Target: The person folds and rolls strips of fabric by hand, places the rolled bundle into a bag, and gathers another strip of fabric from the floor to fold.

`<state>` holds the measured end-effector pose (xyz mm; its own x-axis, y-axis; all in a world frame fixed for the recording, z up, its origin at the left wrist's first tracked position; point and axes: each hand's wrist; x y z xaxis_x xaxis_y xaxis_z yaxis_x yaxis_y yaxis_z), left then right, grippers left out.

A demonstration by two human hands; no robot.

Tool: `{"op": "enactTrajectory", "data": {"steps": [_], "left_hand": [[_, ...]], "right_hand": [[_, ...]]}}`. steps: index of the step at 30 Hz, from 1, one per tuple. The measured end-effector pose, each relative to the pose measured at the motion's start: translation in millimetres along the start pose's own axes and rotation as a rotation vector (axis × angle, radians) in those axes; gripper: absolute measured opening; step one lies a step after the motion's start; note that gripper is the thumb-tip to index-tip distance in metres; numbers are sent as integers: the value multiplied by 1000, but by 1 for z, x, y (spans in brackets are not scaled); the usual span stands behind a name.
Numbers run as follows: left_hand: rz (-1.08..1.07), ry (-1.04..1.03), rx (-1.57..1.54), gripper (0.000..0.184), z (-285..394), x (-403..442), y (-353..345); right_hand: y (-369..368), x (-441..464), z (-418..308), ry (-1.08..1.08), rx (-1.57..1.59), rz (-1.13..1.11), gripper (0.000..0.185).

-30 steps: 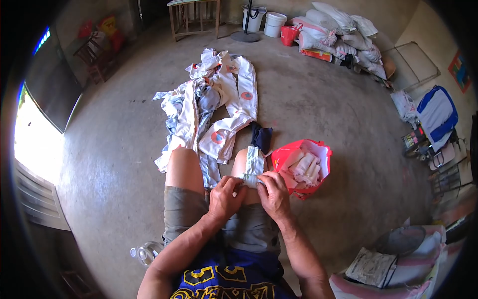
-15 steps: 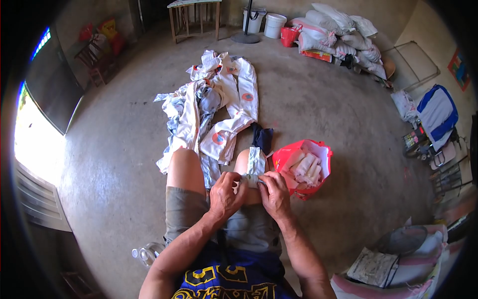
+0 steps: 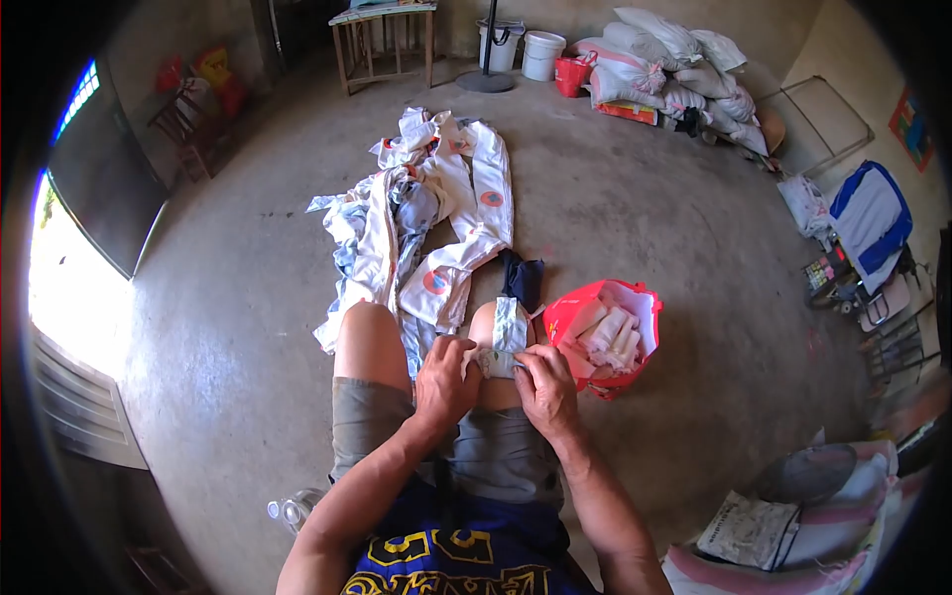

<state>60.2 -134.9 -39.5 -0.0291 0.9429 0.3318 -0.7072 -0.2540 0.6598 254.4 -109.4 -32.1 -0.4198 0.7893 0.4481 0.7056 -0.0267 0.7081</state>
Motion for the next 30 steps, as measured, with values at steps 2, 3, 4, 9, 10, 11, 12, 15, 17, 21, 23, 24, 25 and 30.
{"op": "enactTrajectory", "data": {"steps": [2, 3, 4, 9, 10, 11, 12, 15, 17, 21, 23, 24, 25, 30], "left_hand": [[38, -221, 99, 30, 4, -2, 6], [8, -311, 109, 34, 4, -3, 9], [-21, -399, 119, 37, 6, -5, 12], [-125, -444, 173, 42, -1, 3, 7], [-139, -440, 177, 42, -3, 4, 8], [-154, -434, 179, 42, -4, 4, 7], [-150, -437, 183, 42, -4, 4, 5], [-145, -439, 192, 41, -2, 5, 5], [-154, -433, 192, 39, 1, 7, 7], [-126, -453, 150, 37, 4, 4, 9], [-146, -442, 120, 35, 8, -3, 12], [-154, -434, 91, 34, 8, -5, 12], [-162, -426, 62, 33, 8, -7, 12], [-220, -150, -108, 29, 16, 0, 12]], "right_hand": [[-1, 1, 0, -2, 1, 3, 22], [0, -1, 0, -6, 2, 2, 22], [0, -2, 1, -9, -1, -6, 23], [9, 1, -2, 14, -4, -54, 29], [14, 3, -5, 34, -29, -61, 32], [19, 4, -8, 53, -53, -72, 34], [23, 4, -10, 72, -76, -86, 37], [28, 4, -6, 100, -90, -154, 41], [27, 4, 0, 125, -148, -162, 41], [30, -1, -3, 165, -147, -175, 40], [34, -6, -8, 162, -116, -178, 38], [35, -8, -10, 161, -102, -180, 37], [35, -10, -10, 145, -80, -176, 35], [27, -6, -3, -13, 31, -152, 28]]}}
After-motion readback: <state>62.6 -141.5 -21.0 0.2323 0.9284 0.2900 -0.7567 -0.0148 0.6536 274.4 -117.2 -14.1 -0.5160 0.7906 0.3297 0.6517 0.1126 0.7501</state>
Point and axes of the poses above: each hand's wrist, its own x-axis towards the middle knuckle, its own y-axis out of the back of the hand, z = x × y, and after that the axes turned 10 degrees about -z, right-handed
